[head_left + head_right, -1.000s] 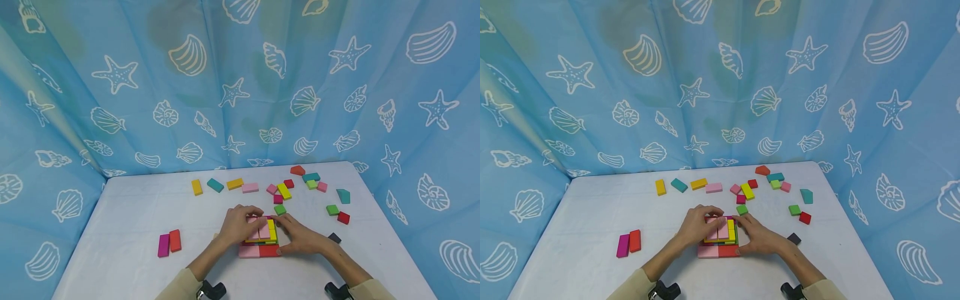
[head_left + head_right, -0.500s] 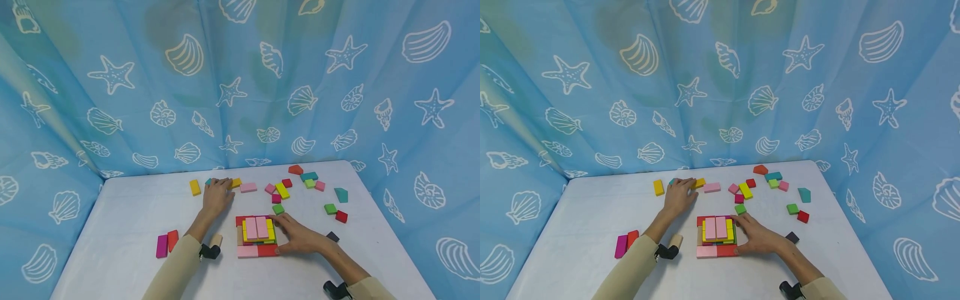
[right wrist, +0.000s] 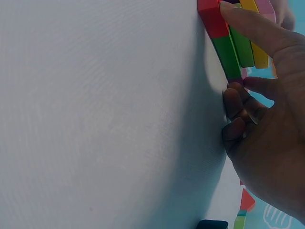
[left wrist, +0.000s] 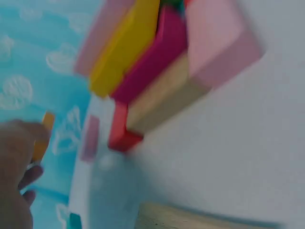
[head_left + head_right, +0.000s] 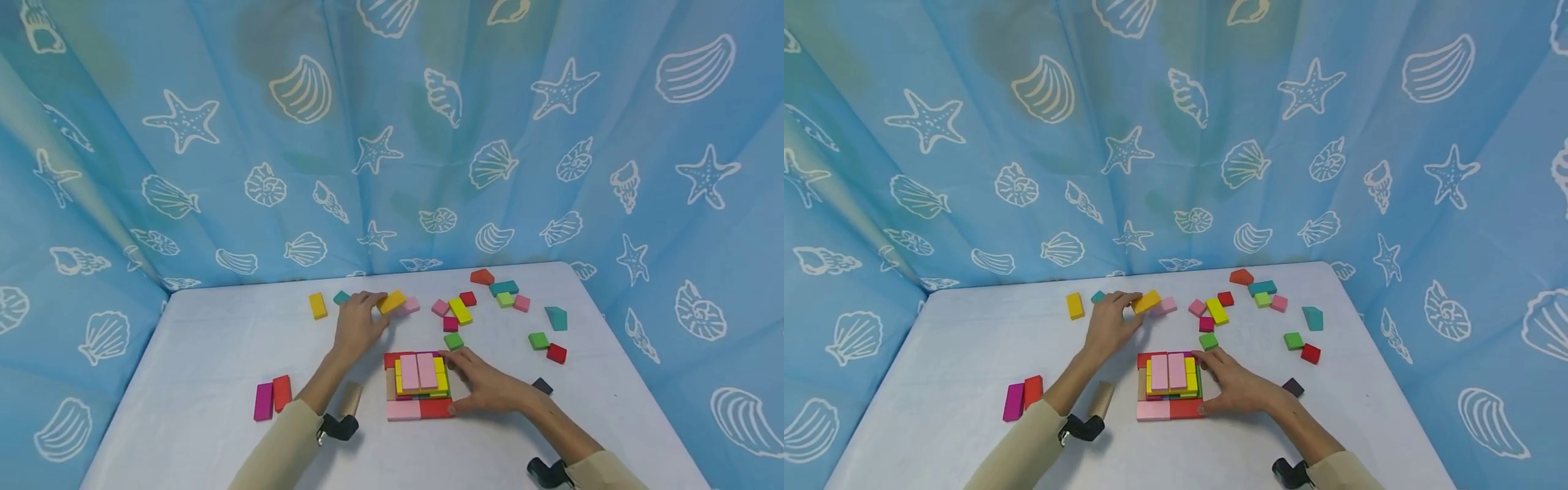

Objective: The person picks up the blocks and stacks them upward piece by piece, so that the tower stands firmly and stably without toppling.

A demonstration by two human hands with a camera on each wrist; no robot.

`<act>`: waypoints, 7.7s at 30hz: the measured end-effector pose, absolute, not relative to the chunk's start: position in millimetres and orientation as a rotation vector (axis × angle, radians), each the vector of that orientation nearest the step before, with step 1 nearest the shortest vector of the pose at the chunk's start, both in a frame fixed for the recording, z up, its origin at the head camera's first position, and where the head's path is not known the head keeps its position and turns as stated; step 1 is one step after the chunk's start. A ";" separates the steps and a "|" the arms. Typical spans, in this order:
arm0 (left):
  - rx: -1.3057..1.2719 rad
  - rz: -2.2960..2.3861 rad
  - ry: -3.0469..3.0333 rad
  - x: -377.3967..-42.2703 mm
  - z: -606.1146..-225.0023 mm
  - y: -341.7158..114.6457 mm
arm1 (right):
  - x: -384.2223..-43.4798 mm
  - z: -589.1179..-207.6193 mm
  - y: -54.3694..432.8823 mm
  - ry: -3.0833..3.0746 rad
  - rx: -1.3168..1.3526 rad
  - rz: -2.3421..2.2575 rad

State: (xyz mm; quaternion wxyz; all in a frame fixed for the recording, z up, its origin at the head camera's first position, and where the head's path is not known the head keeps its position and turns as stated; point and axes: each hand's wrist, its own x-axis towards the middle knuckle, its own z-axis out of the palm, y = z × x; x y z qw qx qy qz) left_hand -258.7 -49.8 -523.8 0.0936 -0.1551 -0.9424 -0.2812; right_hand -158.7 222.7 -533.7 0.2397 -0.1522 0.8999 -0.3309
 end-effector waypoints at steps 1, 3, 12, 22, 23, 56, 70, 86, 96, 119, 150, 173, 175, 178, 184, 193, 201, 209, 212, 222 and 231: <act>-0.517 -0.927 -2.795 -250.6 -520.0 -50.0 | -159.0 -534.0 222.6 2.464 -0.415 -0.903; -0.643 -1.097 -2.810 -235.7 -514.9 -50.1 | -159.4 -534.8 222.5 2.466 -0.413 -0.896; -0.970 -1.211 -2.884 -201.4 -513.7 -52.9 | -159.8 -535.8 222.5 2.465 -0.432 -0.894; -0.997 -1.204 -2.904 -198.3 -513.1 -55.8 | -158.3 -535.8 222.5 2.460 -0.422 -0.906; -1.002 -1.207 -2.903 -198.4 -513.4 -55.9 | -158.3 -535.7 222.5 2.461 -0.423 -0.902; -1.017 -1.174 -2.911 -194.0 -517.1 -58.7 | -158.1 -536.4 223.6 2.478 -0.457 -0.919; -0.846 -1.420 -2.841 -233.5 -533.9 -71.7 | -159.3 -536.3 223.3 2.470 -0.423 -0.908; -0.525 -1.145 -2.903 -282.6 -557.3 -58.2 | -158.6 -537.1 222.5 2.474 -0.421 -0.904; -0.444 -0.818 -2.991 -288.9 -555.8 -40.0 | -157.2 -537.2 220.9 2.468 -0.419 -0.920; -0.668 -1.001 -2.687 -226.5 -487.9 -64.5 | -158.4 -538.7 224.0 2.467 -0.417 -0.924; -0.798 -0.972 -2.755 -147.2 -521.9 -64.8 | -158.1 -540.0 223.4 2.493 -0.456 -0.901; -0.792 -0.870 -2.673 -146.0 -522.7 -51.4 | -158.7 -540.2 224.7 2.484 -0.460 -0.919; -0.792 -0.859 -2.670 -145.8 -523.0 -51.4 | -158.4 -540.0 224.8 2.483 -0.461 -0.916; -0.785 -0.850 -2.671 -145.6 -523.0 -51.2 | -158.1 -539.8 225.0 2.478 -0.461 -0.923; -0.782 -0.871 -2.669 -146.4 -521.9 -51.7 | -158.2 -539.3 225.0 2.475 -0.467 -0.927; -0.489 -1.138 -2.671 -190.8 -517.2 -89.0 | -158.9 -539.0 224.6 2.461 -0.463 -0.943; -0.073 -1.064 -2.714 -252.7 -538.4 -144.7 | -157.1 -537.7 223.8 2.458 -0.434 -0.938; 0.157 -1.032 -2.751 -275.6 -553.2 -157.0 | -156.9 -536.2 222.8 2.451 -0.422 -0.931; 0.185 -0.996 -2.758 -279.8 -555.4 -156.4 | -157.5 -536.5 223.5 2.455 -0.424 -0.925; 0.264 -1.025 -2.659 -274.0 -549.1 -160.1 | -158.7 -538.4 224.7 2.467 -0.430 -0.921; -0.029 -1.196 -2.545 -237.6 -533.6 -139.1 | -158.9 -537.5 225.7 2.466 -0.438 -0.910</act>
